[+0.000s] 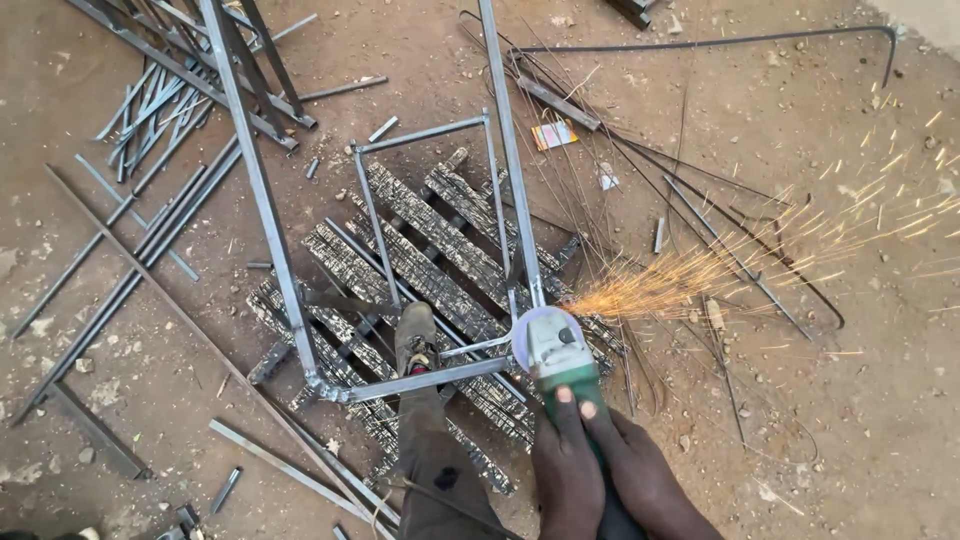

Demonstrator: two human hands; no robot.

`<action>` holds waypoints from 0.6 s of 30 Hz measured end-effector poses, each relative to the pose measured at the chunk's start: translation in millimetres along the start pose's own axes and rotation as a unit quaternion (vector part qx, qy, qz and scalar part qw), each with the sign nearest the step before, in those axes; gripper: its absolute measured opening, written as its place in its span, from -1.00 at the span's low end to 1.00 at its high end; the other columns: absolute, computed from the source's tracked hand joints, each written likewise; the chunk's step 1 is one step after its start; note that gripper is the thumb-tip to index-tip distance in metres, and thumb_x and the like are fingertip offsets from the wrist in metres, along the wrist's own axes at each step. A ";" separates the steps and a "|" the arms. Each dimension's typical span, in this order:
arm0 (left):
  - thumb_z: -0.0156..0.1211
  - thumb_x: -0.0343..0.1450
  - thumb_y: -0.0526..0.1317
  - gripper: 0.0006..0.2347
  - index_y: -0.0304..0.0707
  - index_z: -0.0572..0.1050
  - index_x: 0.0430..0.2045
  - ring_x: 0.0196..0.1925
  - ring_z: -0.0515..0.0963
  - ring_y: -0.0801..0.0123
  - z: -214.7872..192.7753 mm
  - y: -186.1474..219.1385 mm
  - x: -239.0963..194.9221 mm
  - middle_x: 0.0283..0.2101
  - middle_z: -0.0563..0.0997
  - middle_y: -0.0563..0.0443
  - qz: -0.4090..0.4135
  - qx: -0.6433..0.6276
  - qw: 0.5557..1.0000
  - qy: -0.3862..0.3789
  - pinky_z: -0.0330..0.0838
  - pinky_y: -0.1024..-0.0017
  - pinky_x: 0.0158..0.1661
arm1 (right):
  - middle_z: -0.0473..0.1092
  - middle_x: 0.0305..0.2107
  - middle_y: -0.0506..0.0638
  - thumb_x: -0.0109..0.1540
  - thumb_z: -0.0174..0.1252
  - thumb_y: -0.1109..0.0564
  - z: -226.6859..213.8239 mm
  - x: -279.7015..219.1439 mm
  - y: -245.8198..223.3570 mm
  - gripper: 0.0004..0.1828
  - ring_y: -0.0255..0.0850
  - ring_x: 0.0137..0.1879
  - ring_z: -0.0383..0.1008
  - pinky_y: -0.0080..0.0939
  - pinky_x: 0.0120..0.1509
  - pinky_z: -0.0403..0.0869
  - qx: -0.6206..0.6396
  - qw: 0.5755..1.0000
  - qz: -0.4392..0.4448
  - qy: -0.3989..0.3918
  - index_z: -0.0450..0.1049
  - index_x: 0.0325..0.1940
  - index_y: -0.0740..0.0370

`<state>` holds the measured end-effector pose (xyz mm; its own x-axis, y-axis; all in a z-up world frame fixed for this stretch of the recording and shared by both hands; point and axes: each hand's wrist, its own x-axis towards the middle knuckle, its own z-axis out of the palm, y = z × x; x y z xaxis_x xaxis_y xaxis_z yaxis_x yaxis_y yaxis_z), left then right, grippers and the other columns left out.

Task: Using an angle grinder to smooth the welded joints of a rectangular metal frame.

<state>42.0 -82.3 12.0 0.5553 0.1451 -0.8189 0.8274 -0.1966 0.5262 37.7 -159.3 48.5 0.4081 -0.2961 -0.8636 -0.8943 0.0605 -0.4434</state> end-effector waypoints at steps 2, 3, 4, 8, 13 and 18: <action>-0.23 0.44 0.26 -0.50 -0.08 0.52 -0.13 -0.03 0.69 0.03 -2.2 6.3 1.5 -0.13 0.72 -0.16 -0.003 -0.009 1.000 0.002 0.48 0.22 -0.09 | 0.69 -0.06 0.08 0.25 -0.02 -0.21 1.4 -0.2 -7.4 -0.43 -0.24 0.06 0.60 -0.22 0.19 0.47 -0.020 1.000 -0.007 -0.003 0.68 0.06 0.16; -0.23 0.44 0.27 -0.50 -0.12 0.51 -0.21 -0.09 0.69 0.07 -3.2 7.0 2.1 -0.18 0.71 -0.15 -0.003 -0.015 1.000 0.000 0.46 0.22 -0.15 | 0.69 -0.03 0.06 0.25 -0.05 -0.24 2.2 -0.3 -8.3 -0.41 -0.25 0.08 0.61 -0.23 0.20 0.47 -0.036 0.999 -0.015 -0.004 0.68 0.09 0.11; -0.23 0.44 0.27 -0.50 -0.12 0.51 -0.21 -0.09 0.69 0.07 -2.2 12.5 8.1 -0.18 0.71 -0.15 -0.002 -0.013 1.000 0.001 0.46 0.22 -0.15 | 0.69 -0.03 0.06 0.25 -0.05 -0.24 3.8 4.5 -12.4 -0.41 -0.25 0.08 0.61 -0.23 0.20 0.47 -0.035 0.999 -0.014 -0.004 0.68 0.09 0.11; -0.21 0.43 0.28 -0.46 -0.19 0.58 -0.30 -0.25 0.65 0.18 1.3 28.7 16.7 -0.30 0.67 -0.11 0.029 -0.034 0.999 -0.006 0.41 0.26 -0.25 | 0.66 -0.11 0.11 0.24 -0.07 -0.29 3.7 5.8 -30.0 -0.39 -0.17 -0.01 0.59 -0.17 0.09 0.45 -0.035 0.999 -0.036 0.008 0.64 0.01 0.17; -0.22 0.42 0.28 -0.46 -0.10 0.47 0.02 0.03 0.70 0.03 -3.5 -4.8 1.7 -0.04 0.72 -0.15 0.022 -0.038 0.999 -0.002 0.52 0.20 -0.05 | 0.67 0.01 0.07 0.24 -0.05 -0.25 5.5 -8.5 -4.5 -0.39 -0.23 0.15 0.60 -0.21 0.26 0.44 -0.034 0.999 0.001 0.004 0.66 0.13 0.09; -0.21 0.43 0.28 -0.44 -0.22 0.56 -0.21 -0.18 0.69 0.10 -13.9 26.7 4.6 -0.21 0.70 -0.19 -0.004 -0.040 0.999 -0.012 0.49 0.22 -0.22 | 0.66 -0.18 0.14 0.25 -0.06 -0.26 12.1 -8.6 -27.3 -0.41 -0.17 -0.08 0.58 -0.19 0.01 0.45 -0.026 0.999 -0.040 -0.011 0.66 -0.02 0.19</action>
<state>67.8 -73.4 25.5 0.5481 0.1230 -0.8274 0.8359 -0.1172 0.5363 60.8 -146.8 65.1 0.4815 -0.2772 -0.8314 -0.8670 -0.0121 -0.4981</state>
